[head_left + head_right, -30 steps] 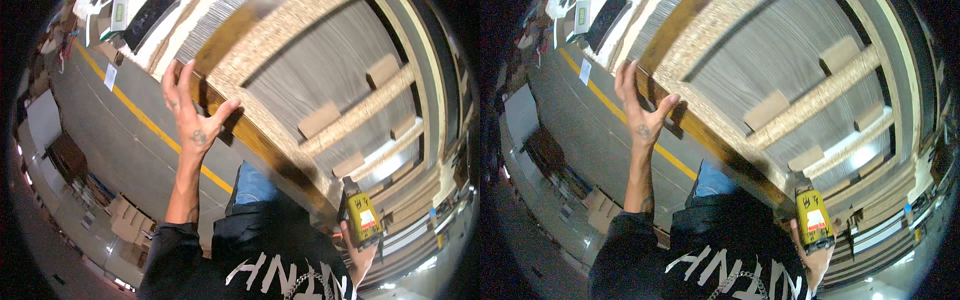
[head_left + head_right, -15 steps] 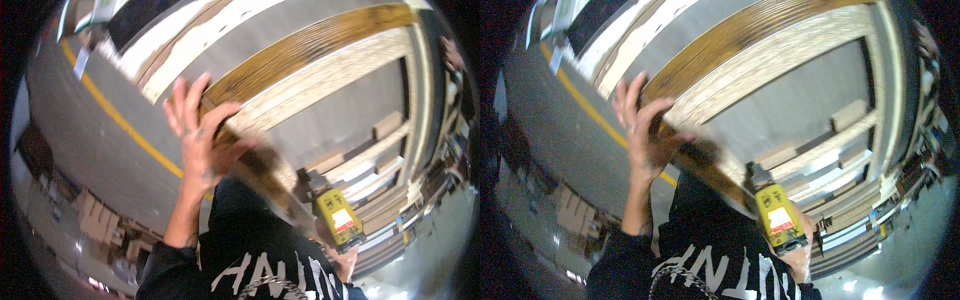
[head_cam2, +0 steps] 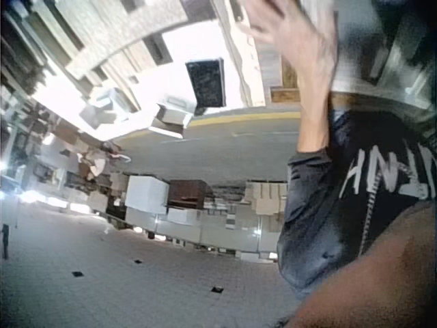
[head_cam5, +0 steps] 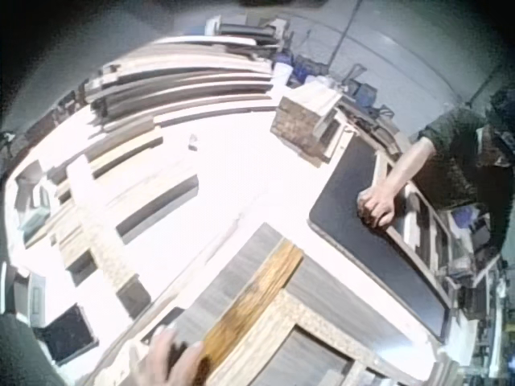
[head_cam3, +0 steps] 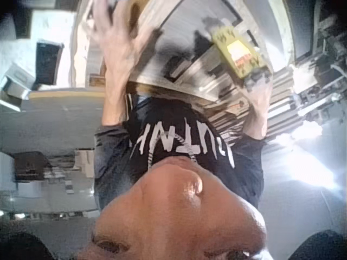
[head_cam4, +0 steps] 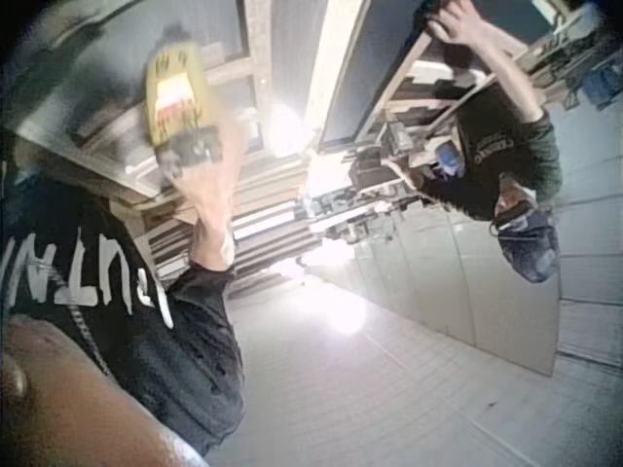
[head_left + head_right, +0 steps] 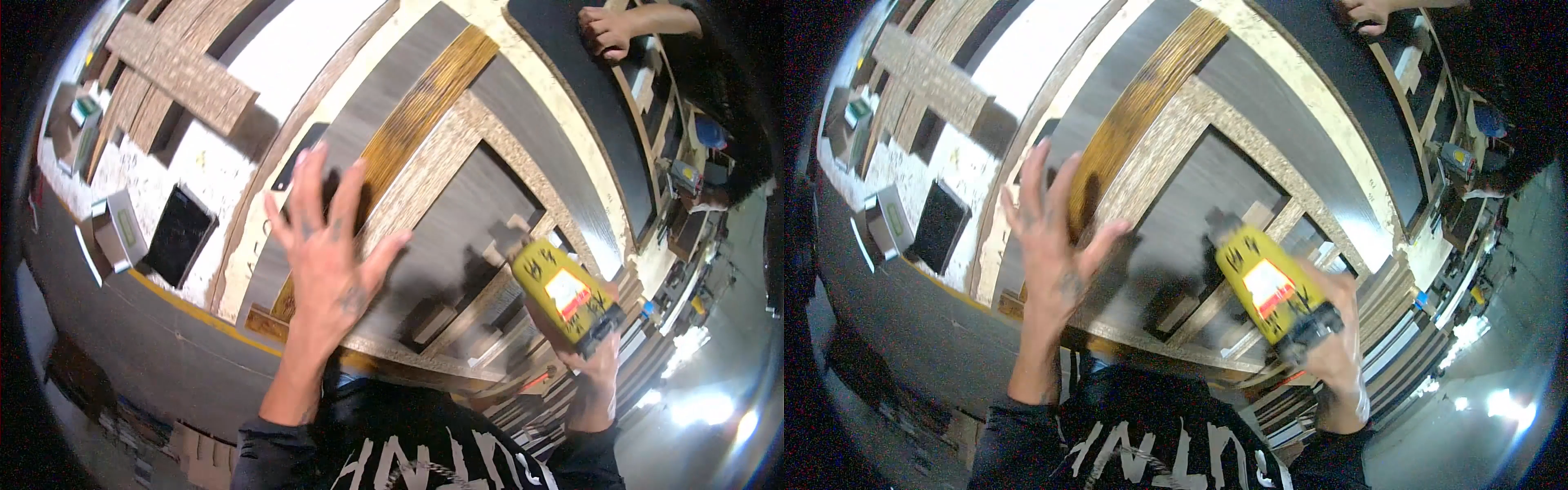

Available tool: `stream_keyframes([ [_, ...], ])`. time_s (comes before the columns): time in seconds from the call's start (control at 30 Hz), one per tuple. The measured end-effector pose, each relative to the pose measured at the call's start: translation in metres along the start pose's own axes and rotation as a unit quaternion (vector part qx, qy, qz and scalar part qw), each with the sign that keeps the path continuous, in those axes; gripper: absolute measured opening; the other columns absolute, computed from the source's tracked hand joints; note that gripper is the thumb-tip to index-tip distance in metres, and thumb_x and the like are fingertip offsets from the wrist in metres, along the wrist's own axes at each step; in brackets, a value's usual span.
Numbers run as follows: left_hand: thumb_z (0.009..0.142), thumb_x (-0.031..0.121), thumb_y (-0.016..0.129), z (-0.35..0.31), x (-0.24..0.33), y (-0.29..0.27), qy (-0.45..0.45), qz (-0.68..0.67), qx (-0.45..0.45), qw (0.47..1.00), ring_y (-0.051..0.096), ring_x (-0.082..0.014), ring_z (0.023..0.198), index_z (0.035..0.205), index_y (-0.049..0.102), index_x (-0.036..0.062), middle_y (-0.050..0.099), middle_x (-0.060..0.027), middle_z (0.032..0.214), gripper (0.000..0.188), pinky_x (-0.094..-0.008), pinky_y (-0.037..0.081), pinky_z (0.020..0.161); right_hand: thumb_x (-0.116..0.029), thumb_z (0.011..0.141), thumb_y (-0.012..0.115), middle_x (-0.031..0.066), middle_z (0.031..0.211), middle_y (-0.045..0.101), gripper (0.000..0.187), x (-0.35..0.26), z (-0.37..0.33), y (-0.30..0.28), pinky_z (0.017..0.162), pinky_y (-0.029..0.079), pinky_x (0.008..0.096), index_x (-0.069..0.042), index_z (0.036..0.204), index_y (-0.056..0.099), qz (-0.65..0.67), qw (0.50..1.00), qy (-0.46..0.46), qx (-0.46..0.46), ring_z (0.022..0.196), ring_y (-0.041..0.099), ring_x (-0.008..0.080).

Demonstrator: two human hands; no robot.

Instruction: Assembling a wooden frame by positioning wooden slats and securing them with a pneumatic nail gun.

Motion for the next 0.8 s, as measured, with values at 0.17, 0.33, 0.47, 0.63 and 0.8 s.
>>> stream_keyframes([
  [0.17, 0.07, 0.067, 0.073, 0.055, 0.024, 0.037, 0.058, 0.021, -0.05, 0.997, 0.026, -0.0342, 0.145, 0.153, 0.03, 0.016, 0.025, -0.0147, 0.158, 0.106, -0.0672, 0.01, 0.115, -0.028, 0.065, 0.08, 0.0112, 0.071, 0.067, 0.048, -0.044, 0.085, -0.015, 0.061, 0.052, 0.0326, -0.001, 0.103, 0.068, -0.117, 0.986, -0.119, 0.025, 0.059, 0.066, 0.0222],
  [0.33, 0.067, 0.061, 0.079, 0.06, 0.023, 0.053, 0.084, 0.048, -0.045, 0.994, 0.03, -0.0309, 0.144, 0.152, 0.031, 0.0085, 0.033, -0.0145, 0.155, 0.111, -0.0596, 0.006, 0.118, -0.03, 0.073, 0.078, 0.013, 0.071, 0.067, 0.041, -0.034, 0.112, -0.026, 0.056, 0.05, 0.0335, 0.0, 0.099, 0.067, -0.054, 0.991, -0.116, 0.044, 0.056, 0.064, 0.0185],
  [0.47, 0.071, 0.063, 0.073, 0.063, 0.025, 0.052, 0.074, 0.093, -0.061, 0.991, 0.031, -0.0306, 0.144, 0.151, 0.034, 0.0074, 0.035, -0.0148, 0.154, 0.104, -0.0593, 0.005, 0.117, -0.039, 0.074, 0.077, 0.0156, 0.073, 0.068, 0.053, -0.014, 0.119, -0.02, 0.057, 0.054, 0.0303, 0.003, 0.106, 0.066, -0.03, 0.997, -0.053, -0.037, 0.061, 0.068, 0.0177],
  [0.63, 0.071, 0.061, 0.073, 0.063, 0.025, 0.054, 0.079, 0.093, -0.057, 0.991, 0.031, -0.0304, 0.144, 0.15, 0.034, 0.0053, 0.034, -0.0151, 0.154, 0.104, -0.0587, 0.006, 0.117, -0.017, 0.077, 0.068, 0.0202, 0.087, 0.07, 0.041, -0.037, 0.124, -0.015, 0.067, 0.059, 0.0365, 0.007, 0.109, 0.063, -0.138, 0.98, -0.138, -0.044, 0.075, 0.072, 0.0311],
  [0.8, 0.073, 0.062, 0.073, 0.064, 0.027, 0.055, 0.076, 0.093, -0.078, 0.99, 0.03, -0.0316, 0.144, 0.15, 0.033, 0.0045, 0.032, -0.0168, 0.155, 0.104, -0.059, 0.005, 0.117, -0.022, 0.076, 0.069, 0.0215, 0.088, 0.069, 0.048, -0.024, 0.129, -0.012, 0.067, 0.057, 0.0365, 0.008, 0.112, 0.062, -0.079, 0.994, -0.046, -0.054, 0.073, 0.071, 0.0304],
])
Point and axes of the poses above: each hand's wrist, its own z-axis towards the middle knuckle, its own y-axis out of the palm, x = y × z, the point moved 10 cm from there along z, towards the middle knuckle
